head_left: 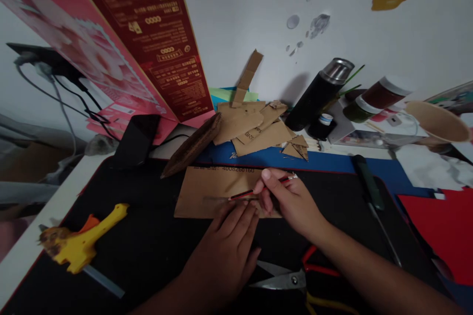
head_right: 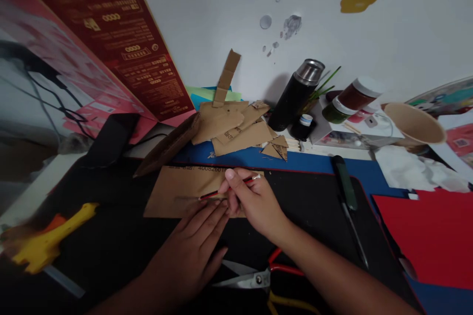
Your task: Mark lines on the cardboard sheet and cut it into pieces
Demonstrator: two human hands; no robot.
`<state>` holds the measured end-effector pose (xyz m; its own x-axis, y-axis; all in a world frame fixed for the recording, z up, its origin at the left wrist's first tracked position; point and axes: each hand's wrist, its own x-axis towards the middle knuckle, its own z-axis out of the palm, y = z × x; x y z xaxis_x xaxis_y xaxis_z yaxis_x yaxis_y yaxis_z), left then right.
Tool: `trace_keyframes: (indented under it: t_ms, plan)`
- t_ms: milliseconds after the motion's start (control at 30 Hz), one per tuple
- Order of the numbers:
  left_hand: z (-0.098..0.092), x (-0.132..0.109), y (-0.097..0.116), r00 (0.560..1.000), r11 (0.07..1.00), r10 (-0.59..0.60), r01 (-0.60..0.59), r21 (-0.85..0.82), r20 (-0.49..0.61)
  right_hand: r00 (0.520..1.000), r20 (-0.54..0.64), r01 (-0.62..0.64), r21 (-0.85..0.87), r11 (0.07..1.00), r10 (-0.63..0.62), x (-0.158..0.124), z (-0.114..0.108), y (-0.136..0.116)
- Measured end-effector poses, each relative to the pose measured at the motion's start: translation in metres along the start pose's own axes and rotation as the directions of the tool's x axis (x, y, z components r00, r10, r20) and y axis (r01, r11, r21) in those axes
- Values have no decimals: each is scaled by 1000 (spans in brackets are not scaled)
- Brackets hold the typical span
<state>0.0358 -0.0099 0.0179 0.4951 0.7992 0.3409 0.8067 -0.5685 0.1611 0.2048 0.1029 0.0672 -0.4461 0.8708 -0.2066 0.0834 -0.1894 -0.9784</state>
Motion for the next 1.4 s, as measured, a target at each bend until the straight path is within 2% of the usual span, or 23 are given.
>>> trace_keyframes:
  t_ms: [133,400,600,933,1267,1400]
  plan:
    - [-2,2,0,1000,1000,5,-5,1,-22,1000,23,-11,13,1000,11,4,5,7]
    - [2,-2,1,999,999,-34,35,-40,27,999,12,-49,37,998,49,5,8,15]
    - [3,-2,1,999,999,-33,33,-38,-9,999,9,-42,26,999,42,5,9,15]
    - [3,-2,1,1000,999,-28,28,-44,7,999,17,-39,34,999,38,4,11,14]
    - [-1,2,0,999,999,-20,19,-28,-44,999,17,-36,50,998,35,4,11,14]
    - [-1,2,0,1000,1000,-12,12,-25,-22,998,25,-51,43,998,50,3,12,14]
